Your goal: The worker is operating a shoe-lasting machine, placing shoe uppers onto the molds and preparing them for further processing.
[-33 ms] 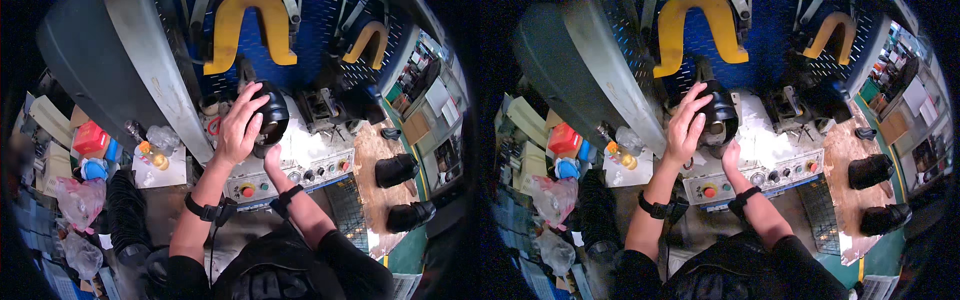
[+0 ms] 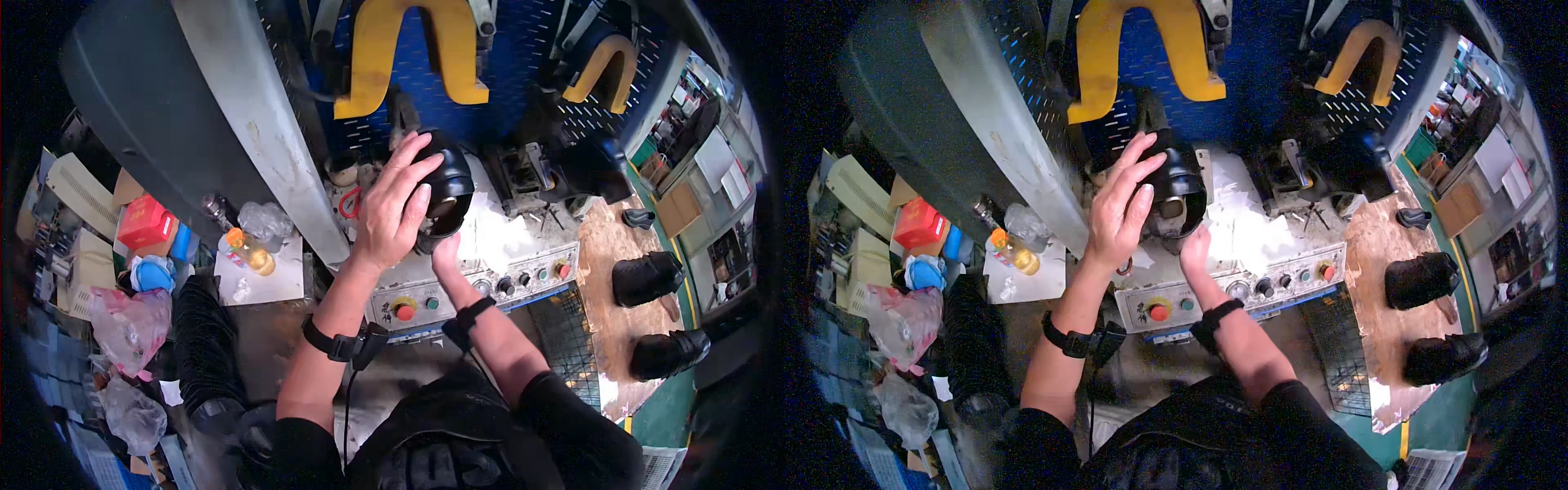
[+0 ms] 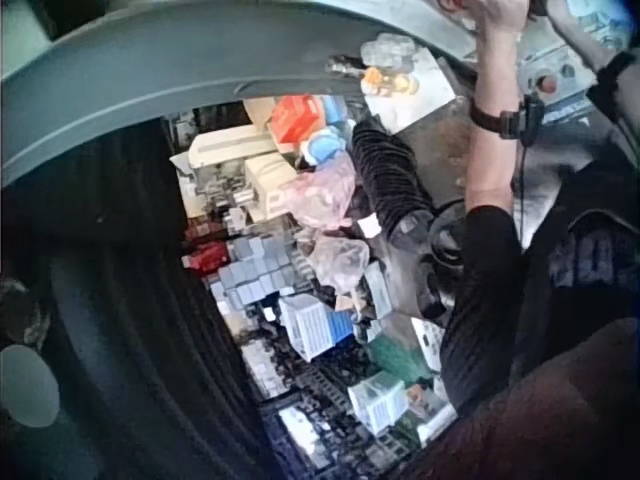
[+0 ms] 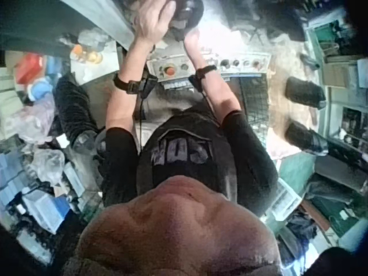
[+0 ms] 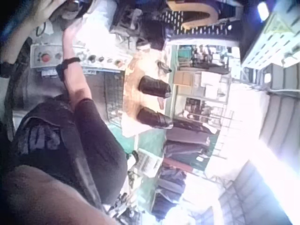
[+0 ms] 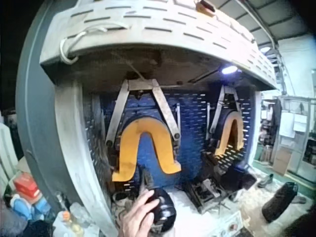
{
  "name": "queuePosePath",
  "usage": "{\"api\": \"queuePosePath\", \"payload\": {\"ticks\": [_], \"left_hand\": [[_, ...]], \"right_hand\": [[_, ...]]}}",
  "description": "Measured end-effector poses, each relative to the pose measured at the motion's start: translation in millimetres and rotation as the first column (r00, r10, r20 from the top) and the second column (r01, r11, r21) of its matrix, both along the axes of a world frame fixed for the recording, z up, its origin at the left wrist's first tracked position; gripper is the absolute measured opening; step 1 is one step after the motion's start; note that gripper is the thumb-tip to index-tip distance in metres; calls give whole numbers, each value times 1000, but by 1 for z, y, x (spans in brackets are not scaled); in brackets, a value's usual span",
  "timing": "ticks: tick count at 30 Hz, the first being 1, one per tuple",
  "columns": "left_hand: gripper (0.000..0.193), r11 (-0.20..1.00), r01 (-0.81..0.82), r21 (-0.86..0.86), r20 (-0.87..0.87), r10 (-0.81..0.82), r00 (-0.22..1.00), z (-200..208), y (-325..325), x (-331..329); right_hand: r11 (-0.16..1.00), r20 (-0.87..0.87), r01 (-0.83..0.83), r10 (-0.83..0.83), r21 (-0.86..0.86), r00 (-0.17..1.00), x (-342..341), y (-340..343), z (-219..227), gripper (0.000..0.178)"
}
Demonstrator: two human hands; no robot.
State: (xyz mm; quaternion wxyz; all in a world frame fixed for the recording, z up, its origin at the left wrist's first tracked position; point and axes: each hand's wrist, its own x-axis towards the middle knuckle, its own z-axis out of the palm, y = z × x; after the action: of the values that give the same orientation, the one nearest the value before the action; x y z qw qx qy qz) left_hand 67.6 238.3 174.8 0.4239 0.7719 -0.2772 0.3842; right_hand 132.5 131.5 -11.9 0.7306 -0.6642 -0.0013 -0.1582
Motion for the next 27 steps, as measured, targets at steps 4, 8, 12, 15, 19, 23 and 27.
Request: {"api": "queuePosePath", "payload": {"ticks": [4,8,12,15,19,23,27], "left_hand": [[32,992,-49,-113,-28,46,999,-21,-8,-10],[26,860,-138,-491,-357,-54,932,-84,0,-34],[19,846,-252,-470,-652,-140,745,-140,8,-74],[19,826,-223,-518,-708,-268,653,-161,5,-93],[19,803,-280,-527,-740,-271,616,-186,17,-118],[21,757,-356,-549,-757,-269,595,-190,14,-132],[23,729,-362,-582,-767,-342,543,-206,11,-142]], "right_hand": [[957,189,88,-36,-275,981,39,-15,-4,26],[908,297,169,-52,-382,953,49,-9,-27,28],[843,260,159,-23,-514,965,82,-2,-71,37],[665,176,132,-1,-735,984,114,-14,-95,48],[716,121,57,38,-696,992,111,9,-67,47],[826,309,214,-51,-521,950,101,29,-22,40],[756,192,224,-132,-615,973,124,33,-22,16]]}}
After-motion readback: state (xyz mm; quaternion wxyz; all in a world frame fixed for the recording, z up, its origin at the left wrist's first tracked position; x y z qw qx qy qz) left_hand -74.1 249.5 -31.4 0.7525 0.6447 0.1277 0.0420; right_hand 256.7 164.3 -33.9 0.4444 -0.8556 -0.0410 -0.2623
